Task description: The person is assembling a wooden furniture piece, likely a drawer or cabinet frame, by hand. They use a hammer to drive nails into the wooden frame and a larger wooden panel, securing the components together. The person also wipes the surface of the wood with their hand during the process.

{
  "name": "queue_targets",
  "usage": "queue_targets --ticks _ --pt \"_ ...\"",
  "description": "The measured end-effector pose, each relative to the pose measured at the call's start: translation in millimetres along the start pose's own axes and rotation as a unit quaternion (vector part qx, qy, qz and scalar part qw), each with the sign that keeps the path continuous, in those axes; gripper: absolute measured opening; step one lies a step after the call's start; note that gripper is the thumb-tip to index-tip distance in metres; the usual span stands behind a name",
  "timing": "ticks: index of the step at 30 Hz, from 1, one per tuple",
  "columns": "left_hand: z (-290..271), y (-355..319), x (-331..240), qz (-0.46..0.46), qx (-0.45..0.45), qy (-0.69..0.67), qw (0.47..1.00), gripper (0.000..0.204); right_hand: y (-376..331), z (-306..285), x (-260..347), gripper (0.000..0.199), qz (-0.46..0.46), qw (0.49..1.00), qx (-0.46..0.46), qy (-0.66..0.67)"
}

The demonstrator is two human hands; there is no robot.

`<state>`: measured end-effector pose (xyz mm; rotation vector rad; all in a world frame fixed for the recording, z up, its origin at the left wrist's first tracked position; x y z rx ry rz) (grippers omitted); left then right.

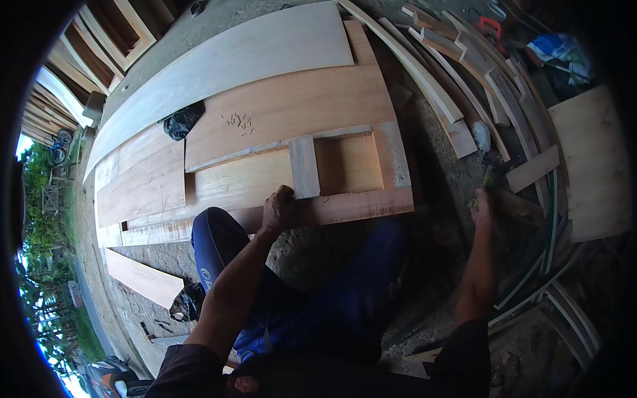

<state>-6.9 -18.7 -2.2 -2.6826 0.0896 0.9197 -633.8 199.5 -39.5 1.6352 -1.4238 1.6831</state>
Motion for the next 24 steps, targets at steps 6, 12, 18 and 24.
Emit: queue_targets --ticks 6,12,18,24 --pt "-24.6 -11.3 25.6 -0.025 -0.018 -0.005 1.0 0.017 -122.2 92.7 16.2 0.021 -0.268 0.957 0.114 -0.007" --pt "-21.9 -14.0 8.1 -0.028 -0.021 -0.003 0.999 0.017 -303.0 192.6 126.0 0.026 -0.567 0.681 0.389 -0.251" --pt "-15.3 -10.3 6.7 -0.012 -0.03 -0.033 0.999 0.017 -305.7 223.9 78.5 0.019 -0.699 0.399 0.443 -0.395" --pt "-18.0 -8.6 9.2 0.007 -0.026 -0.034 0.999 0.018 -310.7 249.1 84.2 0.034 -0.66 0.401 0.509 -0.379"
Point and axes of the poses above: each hand's wrist, its own y-axis towards the middle knuckle, its own z-axis out of the palm, x = y × z, the point moved 2 cm from there along y, towards the middle knuckle, and after that the axes turned 14 degrees about -z, right-handed, at the moved point
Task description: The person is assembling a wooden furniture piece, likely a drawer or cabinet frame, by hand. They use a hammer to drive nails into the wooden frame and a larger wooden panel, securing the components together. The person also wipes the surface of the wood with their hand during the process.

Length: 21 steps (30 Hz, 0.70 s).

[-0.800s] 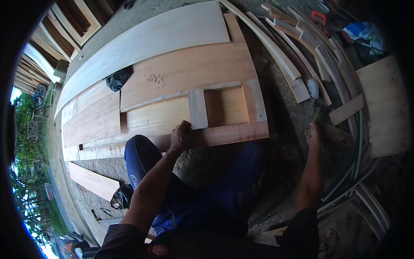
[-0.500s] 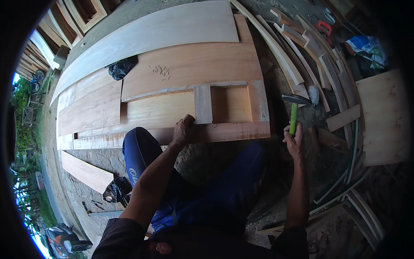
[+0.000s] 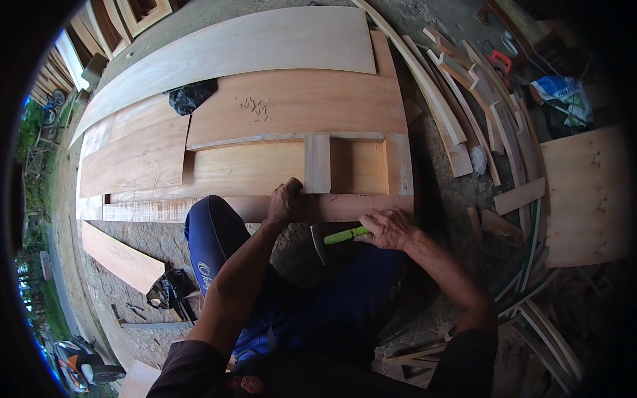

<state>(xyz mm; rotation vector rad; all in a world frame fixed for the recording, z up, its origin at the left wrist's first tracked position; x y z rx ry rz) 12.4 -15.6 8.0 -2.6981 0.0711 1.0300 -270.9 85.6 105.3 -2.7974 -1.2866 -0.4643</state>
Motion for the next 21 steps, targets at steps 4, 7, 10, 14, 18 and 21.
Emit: queue_targets --ticks 4,7,10,14,18,21 --pt "4.7 -1.0 4.2 0.0 0.002 -0.01 1.0 0.018 1.3 0.3 -32.0 0.043 0.044 0.998 0.043 -0.024" --pt "3.0 -3.0 5.0 -0.001 0.006 -0.018 1.0 0.017 6.7 -2.9 -24.2 0.046 -0.062 0.997 0.043 0.001" --pt "2.5 -2.4 0.4 -0.012 0.01 -0.02 1.0 0.017 9.3 4.1 -32.7 0.051 -0.11 0.992 0.064 -0.007" --pt "4.2 -1.0 -0.1 -0.028 0.015 -0.016 0.999 0.02 5.5 15.8 -31.6 0.052 0.099 0.992 0.019 -0.077" --pt "3.3 4.1 5.0 -0.04 -0.004 -0.001 0.999 0.019 22.6 -5.4 -19.9 0.052 -0.113 0.982 0.151 0.024" --pt "4.1 0.9 -5.9 -0.029 0.004 -0.004 1.0 0.019 10.4 7.0 -44.6 0.054 0.107 0.99 0.067 -0.058"
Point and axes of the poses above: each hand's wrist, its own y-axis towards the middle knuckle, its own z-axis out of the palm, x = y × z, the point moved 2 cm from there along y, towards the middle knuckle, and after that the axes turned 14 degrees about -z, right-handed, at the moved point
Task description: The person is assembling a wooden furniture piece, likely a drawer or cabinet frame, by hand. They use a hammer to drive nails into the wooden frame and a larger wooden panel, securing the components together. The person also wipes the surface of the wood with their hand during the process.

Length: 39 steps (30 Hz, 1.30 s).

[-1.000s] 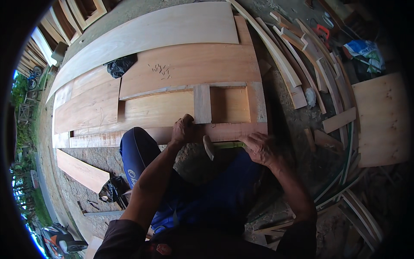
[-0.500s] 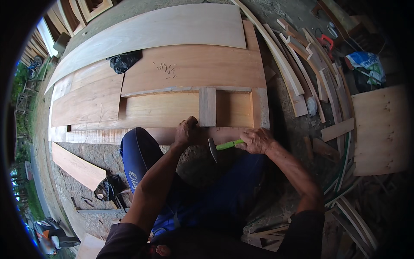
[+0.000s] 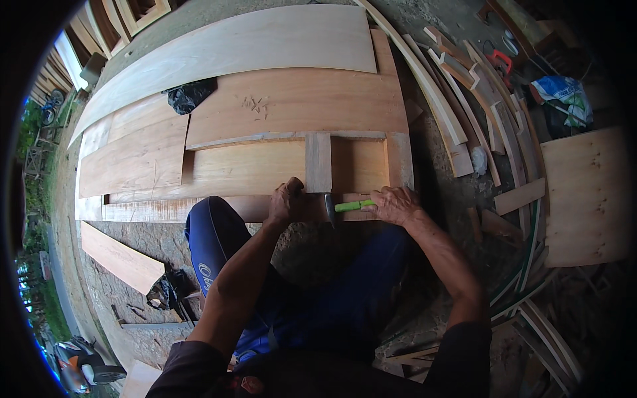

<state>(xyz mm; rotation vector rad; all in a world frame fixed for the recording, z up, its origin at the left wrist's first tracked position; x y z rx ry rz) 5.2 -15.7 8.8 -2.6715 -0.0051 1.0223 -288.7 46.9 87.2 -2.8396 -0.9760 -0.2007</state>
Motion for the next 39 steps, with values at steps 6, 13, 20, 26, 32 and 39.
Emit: queue_targets --ticks 6,13,20,26,32,39 --pt "3.7 4.0 17.7 -0.028 -0.003 -0.006 1.0 0.026 5.2 -23.3 18.6 0.051 -0.096 0.988 0.11 0.044" --pt "9.0 10.8 6.3 0.052 0.066 -0.021 0.996 0.038 -26.1 26.7 10.5 0.059 0.104 0.992 0.035 0.069" --pt "7.2 31.5 -1.6 -0.167 0.253 -0.225 0.926 0.048 -21.4 31.5 21.3 0.052 0.111 0.988 0.042 0.096" --pt "1.3 24.8 -4.4 -0.143 0.201 -0.268 0.931 0.048 -8.0 -2.2 42.9 0.045 -0.14 0.984 0.069 0.083" --pt "1.9 28.9 6.1 -0.168 0.186 -0.277 0.928 0.059 18.0 5.5 19.8 0.051 -0.009 0.998 -0.041 0.045" --pt "-14.7 15.5 -33.1 -0.189 0.166 -0.231 0.94 0.066 -11.1 16.1 13.3 0.05 -0.04 0.999 0.01 0.011"
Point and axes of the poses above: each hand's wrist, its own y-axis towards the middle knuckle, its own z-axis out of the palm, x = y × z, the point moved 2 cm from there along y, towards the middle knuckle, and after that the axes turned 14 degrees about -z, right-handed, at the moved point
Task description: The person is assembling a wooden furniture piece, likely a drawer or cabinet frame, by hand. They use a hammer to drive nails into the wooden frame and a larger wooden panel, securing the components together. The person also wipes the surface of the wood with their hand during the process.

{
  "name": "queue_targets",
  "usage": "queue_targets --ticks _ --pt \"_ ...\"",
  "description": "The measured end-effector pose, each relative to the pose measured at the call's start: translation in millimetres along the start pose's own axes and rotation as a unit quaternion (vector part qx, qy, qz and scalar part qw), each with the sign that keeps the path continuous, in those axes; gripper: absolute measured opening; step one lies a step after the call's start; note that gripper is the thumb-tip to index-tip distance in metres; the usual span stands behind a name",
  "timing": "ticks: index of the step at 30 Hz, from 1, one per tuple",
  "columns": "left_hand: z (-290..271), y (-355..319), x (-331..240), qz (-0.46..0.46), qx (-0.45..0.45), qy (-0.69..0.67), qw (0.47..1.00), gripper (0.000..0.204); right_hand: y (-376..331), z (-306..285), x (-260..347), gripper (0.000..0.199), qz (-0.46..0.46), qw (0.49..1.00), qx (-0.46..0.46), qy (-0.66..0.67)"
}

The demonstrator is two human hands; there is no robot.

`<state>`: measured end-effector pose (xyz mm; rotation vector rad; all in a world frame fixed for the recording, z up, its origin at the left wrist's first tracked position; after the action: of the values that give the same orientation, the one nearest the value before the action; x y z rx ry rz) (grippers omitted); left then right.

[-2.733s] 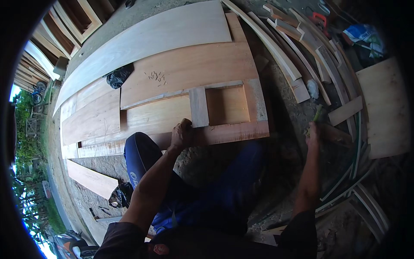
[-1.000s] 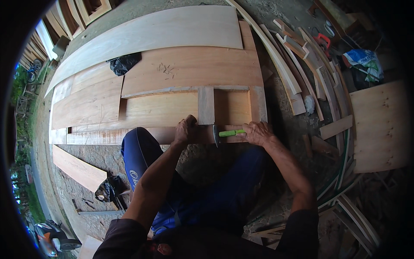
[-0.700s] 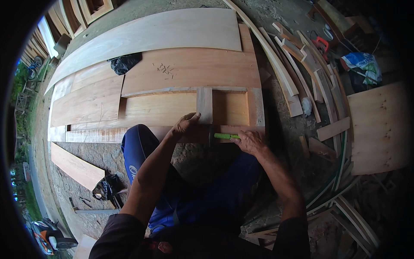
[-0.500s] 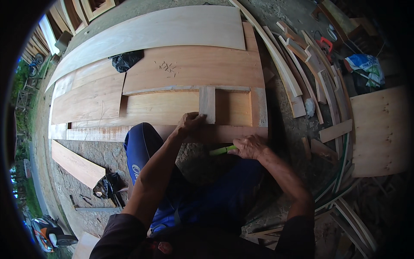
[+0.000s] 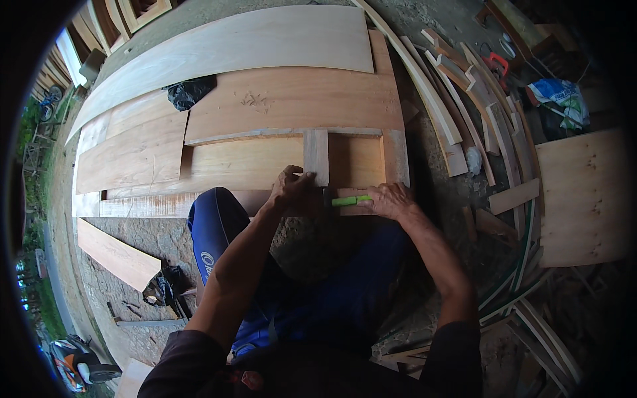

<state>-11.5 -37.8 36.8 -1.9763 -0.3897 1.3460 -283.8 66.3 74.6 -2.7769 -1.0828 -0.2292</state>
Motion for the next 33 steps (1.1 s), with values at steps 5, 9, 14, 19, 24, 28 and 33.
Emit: queue_targets --ticks 5,9,14,19,24,28,33 --pt "-4.1 4.5 9.3 -0.034 -0.024 0.023 0.999 0.066 -1.8 -3.0 27.3 0.053 -0.028 0.995 0.07 0.06" --pt "-0.6 7.4 14.6 0.002 -0.033 0.044 0.998 0.07 26.8 -53.5 3.5 0.05 0.148 0.979 0.128 0.063" --pt "-0.1 12.9 11.3 -0.015 -0.023 0.026 0.999 0.07 -17.7 -0.4 32.7 0.035 0.154 0.952 -0.041 0.262" --pt "-7.9 22.4 11.2 -0.022 -0.039 0.05 0.998 0.067 -17.4 5.5 66.2 0.024 0.127 0.918 -0.243 0.287" --pt "-10.4 16.6 10.1 -0.025 -0.069 0.048 0.996 0.067 -2.9 5.5 67.3 0.023 0.133 0.926 -0.263 0.235" --pt "-3.7 -0.7 -1.2 -0.025 -0.062 0.031 0.997 0.065 0.3 5.2 60.8 0.023 0.159 0.951 -0.163 0.207" --pt "-13.0 12.3 7.3 -0.021 -0.08 0.068 0.994 0.062 11.5 -1.9 69.6 0.024 0.105 0.947 -0.214 0.218"
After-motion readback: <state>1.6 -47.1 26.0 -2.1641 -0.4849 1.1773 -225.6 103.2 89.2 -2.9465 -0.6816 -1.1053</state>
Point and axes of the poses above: each hand's wrist, its own y-axis towards the middle knuckle, its own z-axis out of the palm, x = y × z, the point moved 2 cm from there along y, towards the middle knuckle, and after that the axes turned 14 degrees about -z, right-handed, at the moved point
